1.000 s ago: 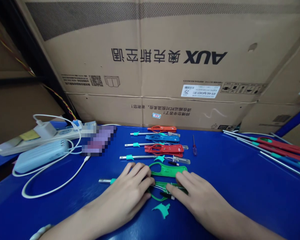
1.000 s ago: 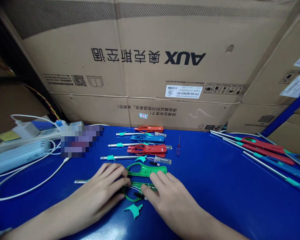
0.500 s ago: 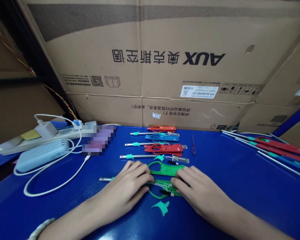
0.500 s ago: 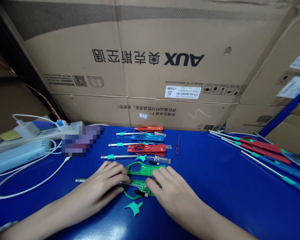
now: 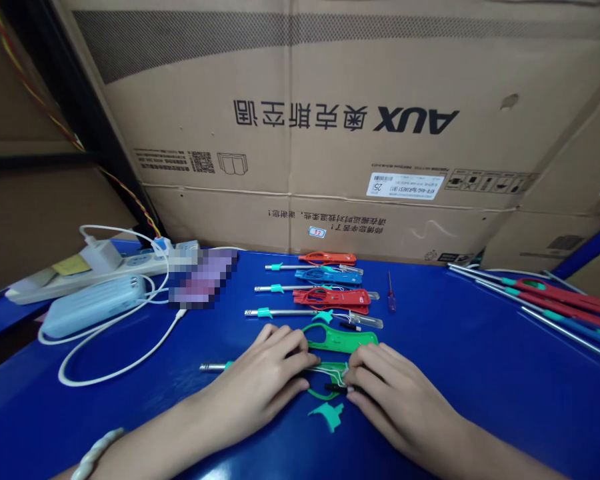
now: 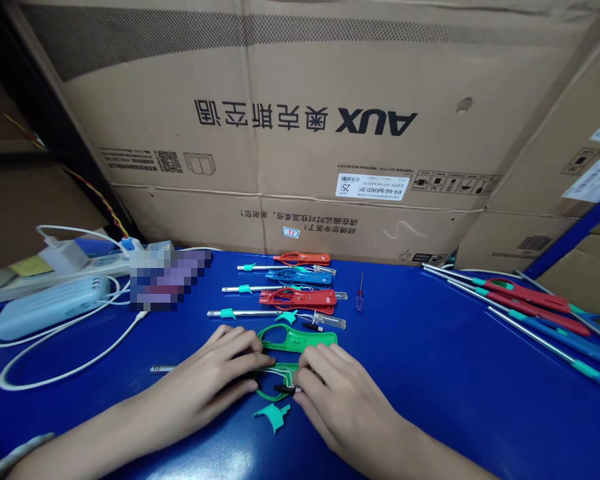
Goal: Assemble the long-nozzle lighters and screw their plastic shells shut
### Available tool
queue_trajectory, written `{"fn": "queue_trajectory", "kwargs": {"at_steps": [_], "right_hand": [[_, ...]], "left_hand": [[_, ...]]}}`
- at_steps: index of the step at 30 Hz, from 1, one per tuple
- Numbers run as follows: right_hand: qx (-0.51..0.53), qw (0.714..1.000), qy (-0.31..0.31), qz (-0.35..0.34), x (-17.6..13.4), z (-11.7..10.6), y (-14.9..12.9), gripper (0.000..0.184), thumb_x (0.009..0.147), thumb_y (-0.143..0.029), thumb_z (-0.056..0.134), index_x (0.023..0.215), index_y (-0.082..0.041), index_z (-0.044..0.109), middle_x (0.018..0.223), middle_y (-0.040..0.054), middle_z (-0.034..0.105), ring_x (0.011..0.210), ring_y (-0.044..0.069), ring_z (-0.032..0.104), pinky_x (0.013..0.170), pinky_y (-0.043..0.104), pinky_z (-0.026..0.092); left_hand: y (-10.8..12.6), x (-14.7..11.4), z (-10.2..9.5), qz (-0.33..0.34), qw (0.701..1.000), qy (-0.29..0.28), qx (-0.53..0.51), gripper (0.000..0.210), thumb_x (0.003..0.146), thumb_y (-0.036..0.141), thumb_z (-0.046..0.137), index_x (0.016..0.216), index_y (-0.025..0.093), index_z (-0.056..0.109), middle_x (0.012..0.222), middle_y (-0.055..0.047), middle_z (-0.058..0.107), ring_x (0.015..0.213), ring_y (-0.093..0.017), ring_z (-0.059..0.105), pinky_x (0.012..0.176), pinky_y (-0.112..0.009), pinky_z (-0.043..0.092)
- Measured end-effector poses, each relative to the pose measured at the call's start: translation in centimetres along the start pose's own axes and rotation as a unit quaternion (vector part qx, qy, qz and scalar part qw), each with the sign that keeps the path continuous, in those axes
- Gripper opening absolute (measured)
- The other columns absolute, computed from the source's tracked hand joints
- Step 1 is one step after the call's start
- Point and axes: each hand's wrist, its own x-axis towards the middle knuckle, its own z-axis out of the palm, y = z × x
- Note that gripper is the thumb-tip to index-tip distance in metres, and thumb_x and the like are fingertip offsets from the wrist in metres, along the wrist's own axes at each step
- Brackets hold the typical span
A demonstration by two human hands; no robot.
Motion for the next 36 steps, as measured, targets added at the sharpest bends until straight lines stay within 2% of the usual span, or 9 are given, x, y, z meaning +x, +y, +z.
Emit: {"fn": "queue_trajectory", "kwargs": {"at_steps": [6, 27, 36], "right_hand": [[0.019, 0.999, 0.036, 0.03, 0.19, 0.12, 0.03, 0.013, 0.093, -0.016, 0.044, 0.092, -0.018, 0.057, 0.088, 0.0046, 0.06, 0.078, 0.019, 0.053, 0.073, 0.032, 0.044], [0.061, 0.994, 0.043, 0.079, 0.54, 0.85, 0.42, 0.013, 0.091, -0.014, 0.045, 0.083, -0.019, 0.053, 0.08, 0.0044, 0.057, 0.072, 0.018, 0.054, 0.064, 0.029, 0.044], [0.09, 0.992, 0.042, 0.076, 0.44, 0.57, 0.63, 0.014, 0.094, -0.02, 0.048, 0.085, -0.019, 0.059, 0.082, 0.0041, 0.059, 0.076, 0.017, 0.057, 0.067, 0.028, 0.047]], "left_hand": [[-0.02, 0.12, -0.06, -0.002, 1.0, 0.005, -0.014, 0.022, 0.093, 0.016, 0.052, 0.113, 0.023, 0.055, 0.106, -0.003, 0.055, 0.094, -0.021, 0.049, 0.081, -0.034, 0.035], [-0.09, 0.18, -0.18, 0.026, 0.999, 0.012, -0.022, 0.013, 0.093, 0.015, 0.052, 0.104, 0.021, 0.055, 0.101, -0.003, 0.057, 0.092, -0.02, 0.049, 0.082, -0.033, 0.03], [-0.01, 0.28, -0.05, 0.002, 0.999, 0.001, -0.04, 0.012, 0.093, 0.015, 0.051, 0.103, 0.02, 0.054, 0.102, -0.003, 0.056, 0.091, -0.02, 0.047, 0.08, -0.033, 0.032]]}}
